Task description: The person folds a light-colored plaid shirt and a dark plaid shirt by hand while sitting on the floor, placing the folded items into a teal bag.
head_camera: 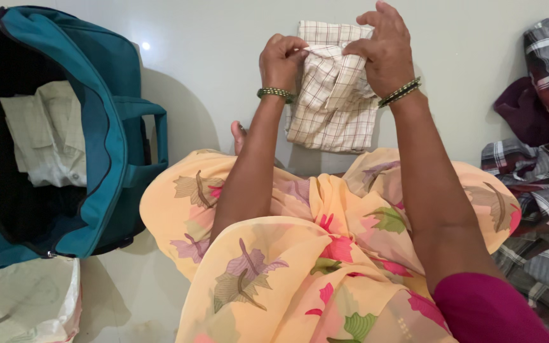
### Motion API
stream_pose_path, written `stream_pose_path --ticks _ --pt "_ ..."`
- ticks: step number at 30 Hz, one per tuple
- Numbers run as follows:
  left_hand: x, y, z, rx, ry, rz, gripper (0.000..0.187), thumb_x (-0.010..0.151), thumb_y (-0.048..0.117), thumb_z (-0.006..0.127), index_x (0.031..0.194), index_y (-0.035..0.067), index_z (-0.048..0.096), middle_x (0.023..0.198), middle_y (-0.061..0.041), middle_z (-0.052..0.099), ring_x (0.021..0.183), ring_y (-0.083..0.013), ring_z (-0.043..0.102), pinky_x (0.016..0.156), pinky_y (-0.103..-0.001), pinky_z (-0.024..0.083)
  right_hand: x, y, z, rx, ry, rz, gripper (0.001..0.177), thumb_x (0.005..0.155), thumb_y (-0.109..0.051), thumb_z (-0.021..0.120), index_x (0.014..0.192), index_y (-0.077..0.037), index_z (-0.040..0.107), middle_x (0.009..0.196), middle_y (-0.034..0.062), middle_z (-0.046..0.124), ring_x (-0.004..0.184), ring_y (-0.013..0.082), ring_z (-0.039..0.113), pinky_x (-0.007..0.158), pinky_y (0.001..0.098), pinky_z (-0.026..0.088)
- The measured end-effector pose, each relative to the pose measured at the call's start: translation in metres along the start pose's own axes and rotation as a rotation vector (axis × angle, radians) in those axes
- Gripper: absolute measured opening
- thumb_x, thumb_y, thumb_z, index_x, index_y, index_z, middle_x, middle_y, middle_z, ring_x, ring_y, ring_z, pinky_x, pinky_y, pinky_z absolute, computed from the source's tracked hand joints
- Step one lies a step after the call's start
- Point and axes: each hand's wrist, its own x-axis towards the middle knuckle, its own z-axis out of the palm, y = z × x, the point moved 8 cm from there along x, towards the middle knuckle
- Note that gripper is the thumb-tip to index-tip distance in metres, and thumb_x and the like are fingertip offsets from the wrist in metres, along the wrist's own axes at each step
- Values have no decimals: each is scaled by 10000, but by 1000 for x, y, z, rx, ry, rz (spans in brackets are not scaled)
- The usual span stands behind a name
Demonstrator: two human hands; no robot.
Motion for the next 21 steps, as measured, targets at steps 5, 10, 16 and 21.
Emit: stream_pose_path --ticks 5,10,16,21 --pt "-6 5 16 -21 -68 -32 141 838 87 752 976 112 756 755 10 742 658 -98 658 619 -260 544 3 -3 -10 25 18 -2 304 915 76 663 1008 -174 809 1311 83 641 1420 366 518 1194 492 418" --pt "-10 6 23 50 -103 -62 205 929 280 633 1026 119 715 806 -31 768 714 -139 738 673 -308 585 8 -12 -16 35 98 -5 262 895 40 704 1008 -171 811 1246 82 647 1337 342 561 1130 466 461" --pt "-9 -17 46 97 -366 -173 870 902 780 309 1022 82 814 1032 -103 820 987 -232 753 905 -368 561 10 -20 -22 32 152 -2 277 906 59 694 1031 -160 810 1291 83 639 1326 326 574 1094 450 484" --pt "-12 -40 57 -17 -468 -234 1104 828 904 207 1319 26 660 1295 -213 716 1180 -299 690 1006 -397 525 13 -22 -15 58 166 41 264 934 14 761 1142 -148 774 1296 126 630 1243 347 583 981 457 496"
